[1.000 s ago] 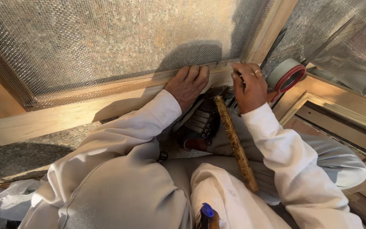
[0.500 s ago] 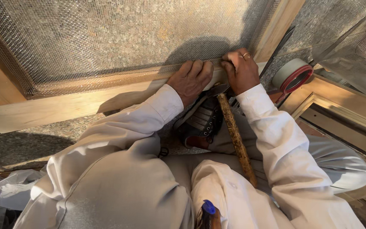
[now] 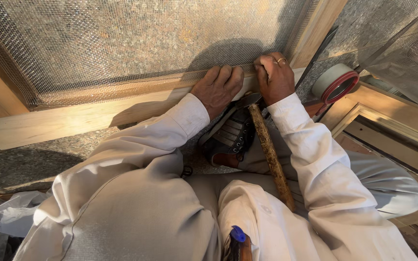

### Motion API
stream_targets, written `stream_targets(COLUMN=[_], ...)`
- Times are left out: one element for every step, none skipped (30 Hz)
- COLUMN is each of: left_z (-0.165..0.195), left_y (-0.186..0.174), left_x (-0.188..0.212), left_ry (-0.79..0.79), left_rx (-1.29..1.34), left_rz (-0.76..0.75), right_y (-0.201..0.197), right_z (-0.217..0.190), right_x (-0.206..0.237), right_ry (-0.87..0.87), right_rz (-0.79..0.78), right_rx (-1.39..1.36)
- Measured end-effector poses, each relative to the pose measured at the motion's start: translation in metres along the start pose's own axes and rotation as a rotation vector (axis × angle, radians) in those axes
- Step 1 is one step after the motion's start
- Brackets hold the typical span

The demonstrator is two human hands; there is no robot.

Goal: The person secures a mesh screen to a wooden window frame by repeatedly hammering small nails along the frame's edge. The person works methodically along the bottom and side edges of the frame, using a hammer to drive each nail into the wood.

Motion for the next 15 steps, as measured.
stream_targets(left_z=[0.0004, 0.0008, 0.0011, 0.0013, 0.0014, 0.0013, 0.0014, 0.0013, 0.0017, 0.0017, 0.0017, 0.0017, 0.0017, 0.002, 0.0018], left_y=[0.0011, 0.0023, 0.0029, 0.0034, 0.0038, 0.0039, 0.0041, 0.0042, 0.0047, 0.005, 0.0053, 0.0049, 0.0046, 0.0042, 0.0045], left_x=[0.0002, 0.0004, 0.0003, 0.0004, 0.0002, 0.0002, 0.0, 0.0002, 0.0003, 0.0005, 0.0005, 0.0006, 0.0006, 0.0008, 0.0006], left_ry=[0.002, 0.006, 0.006, 0.006, 0.003, 0.0, -0.003, -0.005, -0.003, -0.001, 0.001, 0.006, 0.008, 0.011, 0.009], left_rx=[0.006, 0.012, 0.014, 0.015, 0.015, 0.012, 0.012, 0.013, 0.013, 0.01, 0.006, 0.004, 0.005, 0.006, 0.012], left_rz=[-0.007, -0.014, -0.014, -0.013, -0.01, -0.005, -0.002, 0.0, -0.004, -0.007, -0.009, -0.005, -0.002, 0.001, -0.002], right_y=[0.0038, 0.0061, 0.0084, 0.0104, 0.0117, 0.0127, 0.0135, 0.0129, 0.0121, 0.0112, 0.0096, 0.0079, 0.0063, 0.0057, 0.0039], right_z=[0.0013, 0.0017, 0.0022, 0.0026, 0.004, 0.0049, 0.0062, 0.006, 0.0057, 0.0046, 0.004, 0.0031, 0.0022, 0.0011, 0.0003], right_x=[-0.0007, -0.0016, -0.0026, -0.0031, -0.004, -0.0041, -0.004, -0.0033, -0.0022, -0.001, 0.0005, 0.0017, 0.0024, 0.0027, 0.0018], right_ry=[0.003, -0.008, -0.017, -0.027, -0.028, -0.029, -0.028, -0.034, -0.041, -0.05, -0.053, -0.054, -0.056, -0.059, -0.062], right_rz=[-0.028, -0.041, -0.055, -0.068, -0.075, -0.081, -0.09, -0.082, -0.073, -0.063, -0.048, -0.034, -0.022, -0.027, -0.025], right_rx=[0.024, 0.059, 0.094, 0.129, 0.152, 0.176, 0.198, 0.193, 0.188, 0.184, 0.144, 0.105, 0.065, 0.066, 0.069])
Point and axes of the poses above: each hand's wrist, its own x-axis away from the middle knuckle, its own y-axis out of the palm, z = x × y, the point moved 9 cm from there along -x, towards the middle knuckle, and after that the axes turned 14 degrees about x, right-handed, at the moved point
